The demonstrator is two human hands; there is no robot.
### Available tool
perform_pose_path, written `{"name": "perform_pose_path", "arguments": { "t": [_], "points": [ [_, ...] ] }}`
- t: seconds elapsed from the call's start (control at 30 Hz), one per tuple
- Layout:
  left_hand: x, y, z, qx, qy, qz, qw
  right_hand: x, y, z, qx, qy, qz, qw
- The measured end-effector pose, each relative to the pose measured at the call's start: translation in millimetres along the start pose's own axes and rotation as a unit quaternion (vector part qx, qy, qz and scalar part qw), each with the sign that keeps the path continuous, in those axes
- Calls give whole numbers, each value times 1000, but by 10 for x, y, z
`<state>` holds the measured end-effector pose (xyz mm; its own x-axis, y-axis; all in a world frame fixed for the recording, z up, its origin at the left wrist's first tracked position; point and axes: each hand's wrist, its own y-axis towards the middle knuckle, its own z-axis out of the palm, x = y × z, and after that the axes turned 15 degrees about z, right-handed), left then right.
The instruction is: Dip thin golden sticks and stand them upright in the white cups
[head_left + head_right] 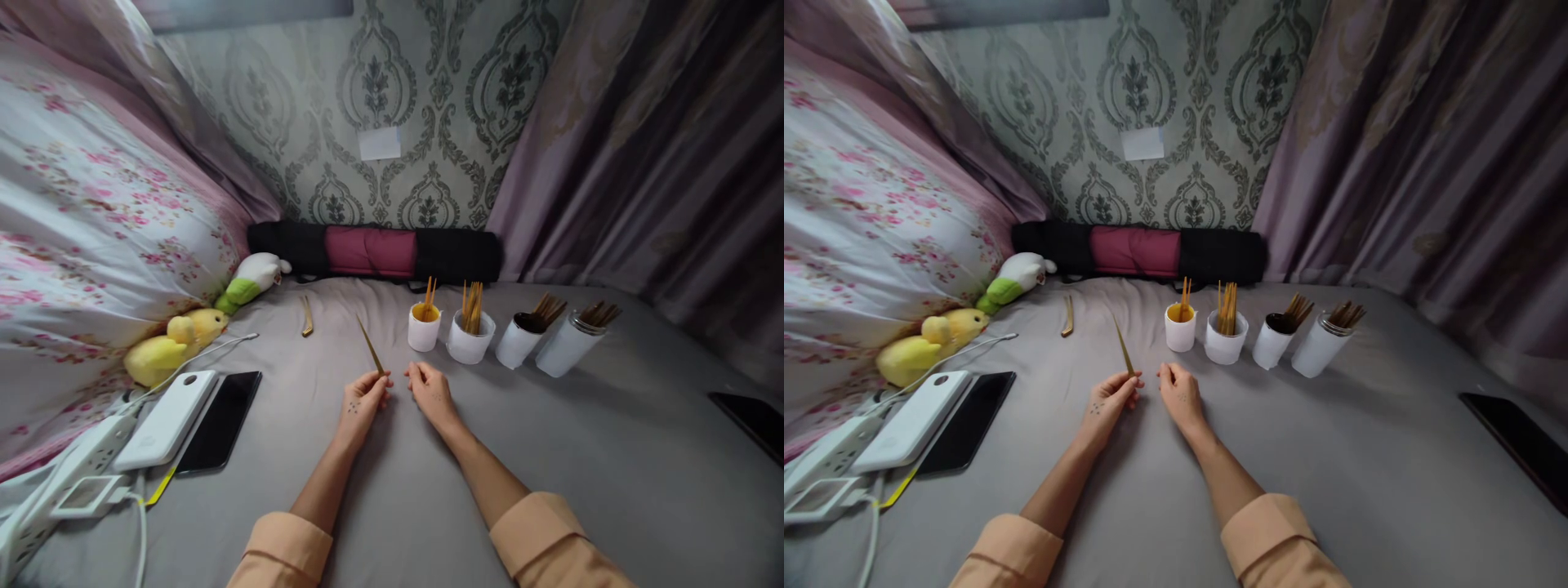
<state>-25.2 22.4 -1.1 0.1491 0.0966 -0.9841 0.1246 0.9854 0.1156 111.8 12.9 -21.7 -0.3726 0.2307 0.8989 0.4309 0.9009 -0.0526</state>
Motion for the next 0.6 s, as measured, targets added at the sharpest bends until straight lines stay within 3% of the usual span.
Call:
{"name": "perform_pose_path", "arguments": {
  "t": [0.23,0.6],
  "points": [
    [69,-38,-18,18,56,39,998,34,-5,-14,5,12,-2,1000],
    [82,-116,-44,63,201,193,958,114,-59,-27,32,76,-15,996]
  ]
}}
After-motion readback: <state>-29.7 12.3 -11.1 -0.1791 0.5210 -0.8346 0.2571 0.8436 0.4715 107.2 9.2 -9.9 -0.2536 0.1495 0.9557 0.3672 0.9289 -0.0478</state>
